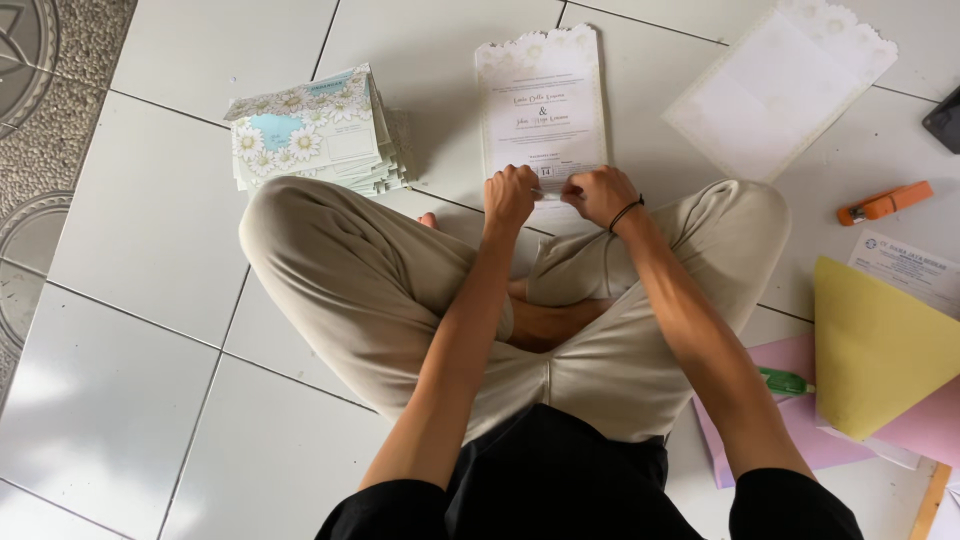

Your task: The person sits on the floor and assembles invitations by placing a floral card into a white envelope. They repeatedly pick up a card, insert it into an envelope, and place the completed invitation on a growing stack.

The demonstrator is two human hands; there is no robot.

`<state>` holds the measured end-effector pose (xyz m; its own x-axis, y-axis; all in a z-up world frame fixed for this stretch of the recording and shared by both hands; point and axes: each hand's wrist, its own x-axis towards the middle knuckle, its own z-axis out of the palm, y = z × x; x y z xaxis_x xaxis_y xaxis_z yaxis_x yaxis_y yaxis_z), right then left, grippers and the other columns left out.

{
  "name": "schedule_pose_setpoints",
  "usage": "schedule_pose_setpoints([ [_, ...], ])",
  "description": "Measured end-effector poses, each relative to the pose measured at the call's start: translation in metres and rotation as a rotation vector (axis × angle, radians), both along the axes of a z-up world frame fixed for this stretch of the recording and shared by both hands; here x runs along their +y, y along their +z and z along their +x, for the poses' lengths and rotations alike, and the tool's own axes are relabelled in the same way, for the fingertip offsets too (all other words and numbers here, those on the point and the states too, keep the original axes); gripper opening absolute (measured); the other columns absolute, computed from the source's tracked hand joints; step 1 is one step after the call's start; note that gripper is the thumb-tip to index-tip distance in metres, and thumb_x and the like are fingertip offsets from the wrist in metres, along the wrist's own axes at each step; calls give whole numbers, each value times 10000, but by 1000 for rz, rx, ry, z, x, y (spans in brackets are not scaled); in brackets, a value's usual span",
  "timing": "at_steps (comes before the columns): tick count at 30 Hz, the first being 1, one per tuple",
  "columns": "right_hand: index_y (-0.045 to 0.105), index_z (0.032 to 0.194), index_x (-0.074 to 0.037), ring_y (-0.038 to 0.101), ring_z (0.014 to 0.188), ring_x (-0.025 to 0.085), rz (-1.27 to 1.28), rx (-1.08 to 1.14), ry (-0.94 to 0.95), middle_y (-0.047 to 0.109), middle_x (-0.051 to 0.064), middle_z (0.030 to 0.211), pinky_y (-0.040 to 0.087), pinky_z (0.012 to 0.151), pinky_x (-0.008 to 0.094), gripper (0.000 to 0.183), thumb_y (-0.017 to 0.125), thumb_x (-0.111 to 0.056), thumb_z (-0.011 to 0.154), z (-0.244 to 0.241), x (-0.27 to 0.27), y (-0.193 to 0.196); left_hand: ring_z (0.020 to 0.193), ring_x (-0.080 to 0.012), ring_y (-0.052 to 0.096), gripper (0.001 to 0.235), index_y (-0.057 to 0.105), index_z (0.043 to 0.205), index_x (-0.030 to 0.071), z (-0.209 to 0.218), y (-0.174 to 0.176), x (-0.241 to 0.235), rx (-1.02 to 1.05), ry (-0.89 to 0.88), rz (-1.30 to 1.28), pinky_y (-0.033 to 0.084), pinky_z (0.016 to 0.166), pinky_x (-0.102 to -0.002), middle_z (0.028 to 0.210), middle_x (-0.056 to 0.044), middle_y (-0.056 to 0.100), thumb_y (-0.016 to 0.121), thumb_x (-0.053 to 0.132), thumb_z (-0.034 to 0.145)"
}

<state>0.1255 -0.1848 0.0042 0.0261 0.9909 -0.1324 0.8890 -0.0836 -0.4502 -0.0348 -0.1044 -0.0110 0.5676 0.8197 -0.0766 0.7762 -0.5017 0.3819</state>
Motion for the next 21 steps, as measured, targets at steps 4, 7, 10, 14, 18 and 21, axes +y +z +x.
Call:
schedule_pose_setpoints([
  [4, 749, 895, -303, 748, 914, 281, -9, -46, -41, 772, -71, 840, 584, 865, 458, 127, 802, -392, 822, -2, -4, 1, 774, -362, 750, 36, 726, 812, 110, 17, 8, -1, 33, 89, -31, 629, 696, -486, 768, -120, 705, 752, 119, 837],
  [7, 788, 871, -270, 753, 896, 302, 49, 116, -147, 780, -27, 819, 590, 832, 445, 155, 836, -393, 791, -1, -7, 12, 874, -310, 743, 79, 748, 968, 68, 34, 8, -6, 128, 135, -135, 631, 817, -421, 879, -141, 734, 707, 96, 907],
  [10, 787, 874, -298, 740, 875, 253, 97, 197, -334, 755, -54, 794, 587, 795, 398, 229, 809, -526, 872, 4, -4, 22, 840, -241, 738, 53, 752, 931, 86, 46, 6, -11, 238, 100, -28, 635, 749, -370, 833, -80, 726, 732, 86, 882],
  [14, 795, 885, -279, 739, 868, 260, 134, 261, -366, 750, -24, 782, 565, 764, 404, 249, 758, -519, 938, 7, -13, 17, 845, -281, 752, 169, 760, 896, 68, 42, 5, -11, 182, 47, -15, 638, 703, -401, 822, -102, 732, 802, -1, 747],
  [18, 810, 1021, -135, 708, 1019, 383, 12, 305, -274, 777, 110, 972, 558, 857, 476, 432, 753, -550, 911, 7, -22, 8, 820, -386, 755, 68, 767, 850, 66, 15, 1, 5, -3, 3, -138, 630, 712, -508, 799, -153, 730, 790, 105, 800],
  [21, 771, 1137, -166, 610, 1275, 349, 105, 270, -64, 714, 46, 1312, 480, 1104, 481, 485, 883, -263, 675, 11, -12, 13, 819, -366, 760, 116, 794, 856, 176, 5, 2, 18, -21, -69, -148, 631, 725, -504, 833, -94, 743, 843, 183, 752],
])
